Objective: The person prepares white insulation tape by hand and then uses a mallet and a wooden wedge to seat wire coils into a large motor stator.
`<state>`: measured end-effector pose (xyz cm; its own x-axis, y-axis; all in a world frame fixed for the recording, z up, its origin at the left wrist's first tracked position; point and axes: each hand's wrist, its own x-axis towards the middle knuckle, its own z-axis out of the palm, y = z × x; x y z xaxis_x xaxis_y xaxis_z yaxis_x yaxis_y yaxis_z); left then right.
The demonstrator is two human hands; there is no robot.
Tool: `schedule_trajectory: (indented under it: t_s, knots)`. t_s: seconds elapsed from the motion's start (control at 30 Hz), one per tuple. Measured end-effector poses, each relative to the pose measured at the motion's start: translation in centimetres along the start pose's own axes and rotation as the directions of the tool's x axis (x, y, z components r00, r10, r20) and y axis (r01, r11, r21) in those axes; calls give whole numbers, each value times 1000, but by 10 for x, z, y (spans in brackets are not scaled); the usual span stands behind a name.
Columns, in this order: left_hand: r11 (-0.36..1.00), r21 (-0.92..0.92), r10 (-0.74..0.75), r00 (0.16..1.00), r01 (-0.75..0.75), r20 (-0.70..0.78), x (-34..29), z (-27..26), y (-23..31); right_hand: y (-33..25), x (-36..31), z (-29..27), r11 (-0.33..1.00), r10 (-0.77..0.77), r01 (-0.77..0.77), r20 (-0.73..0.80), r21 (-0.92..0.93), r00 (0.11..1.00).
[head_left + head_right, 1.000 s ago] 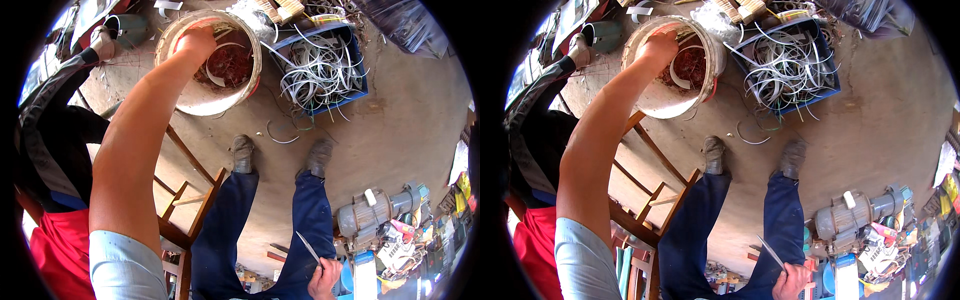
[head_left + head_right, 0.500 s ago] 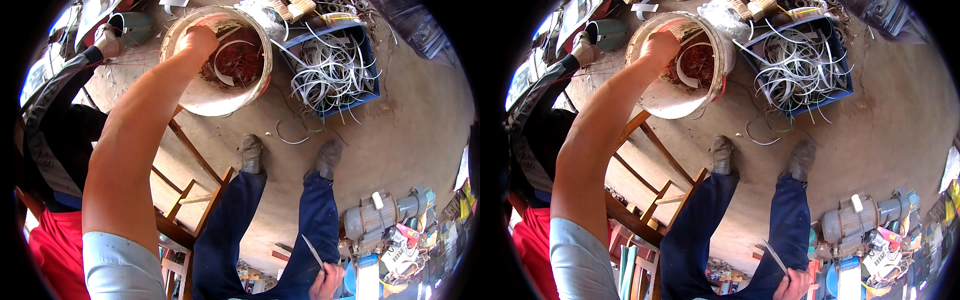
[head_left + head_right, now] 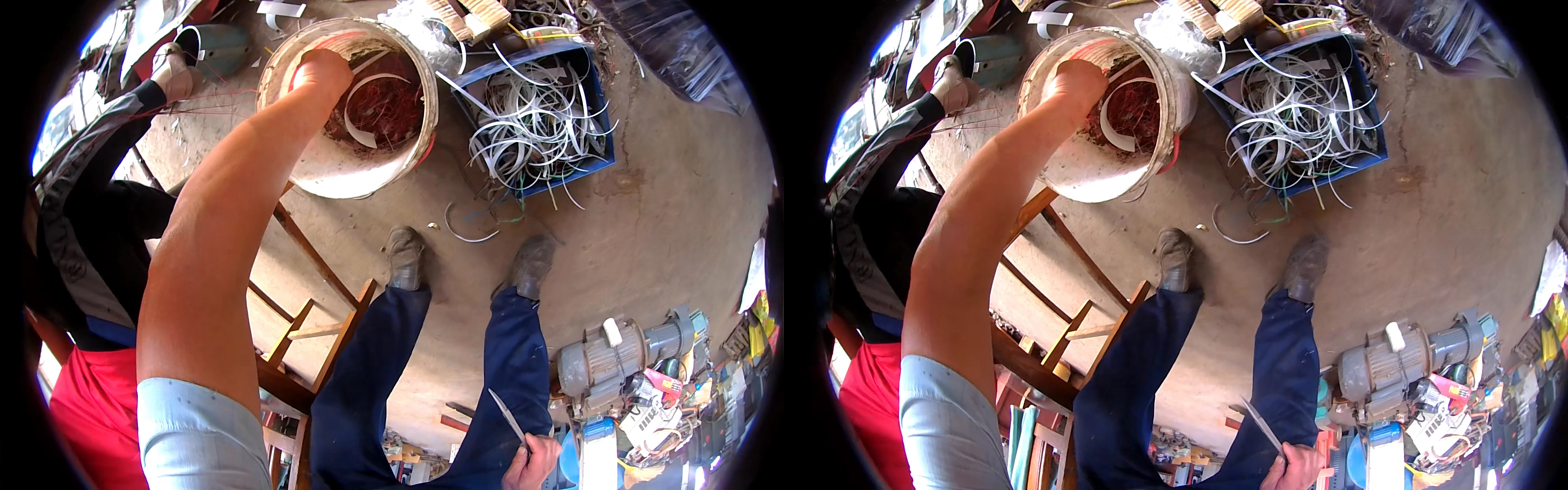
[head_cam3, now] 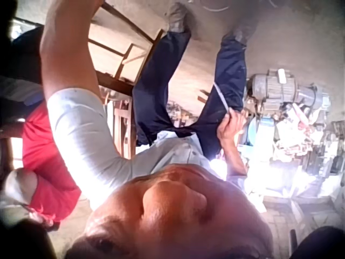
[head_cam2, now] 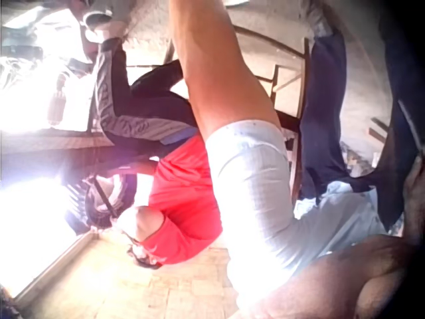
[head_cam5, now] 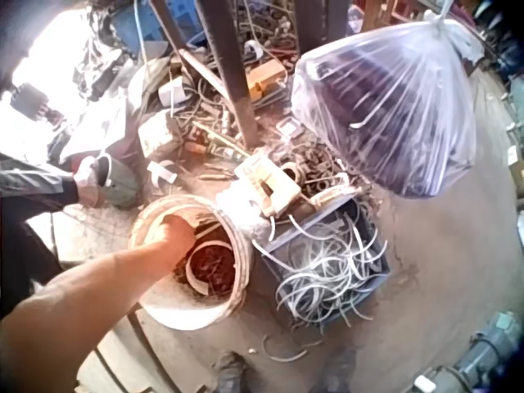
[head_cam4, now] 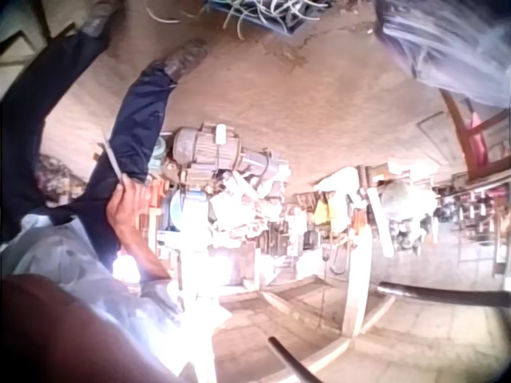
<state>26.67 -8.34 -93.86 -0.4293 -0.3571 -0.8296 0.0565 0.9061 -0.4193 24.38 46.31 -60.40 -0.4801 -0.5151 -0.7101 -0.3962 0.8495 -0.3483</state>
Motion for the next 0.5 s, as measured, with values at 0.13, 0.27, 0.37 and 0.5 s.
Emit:
schedule_trajectory:
  t_s: [0.13,0.27,0.37,0.5]
  knots:
    - [994,-64,-87,996,88,11,17,19,0,-2,5,-4,1000,-31,31,20,-4,999]
    - [998,-5,-58,997,58,52,2,6,-3,-4,8,-5,1000,-31,31,6,-1,999]
    - [997,20,-66,994,68,-86,-14,12,-14,0,1,1,1000,-8,8,2,12,1000]
    - [989,-143,-37,994,22,-98,-59,-9,-28,6,0,6,992,-129,129,-39,0,991]
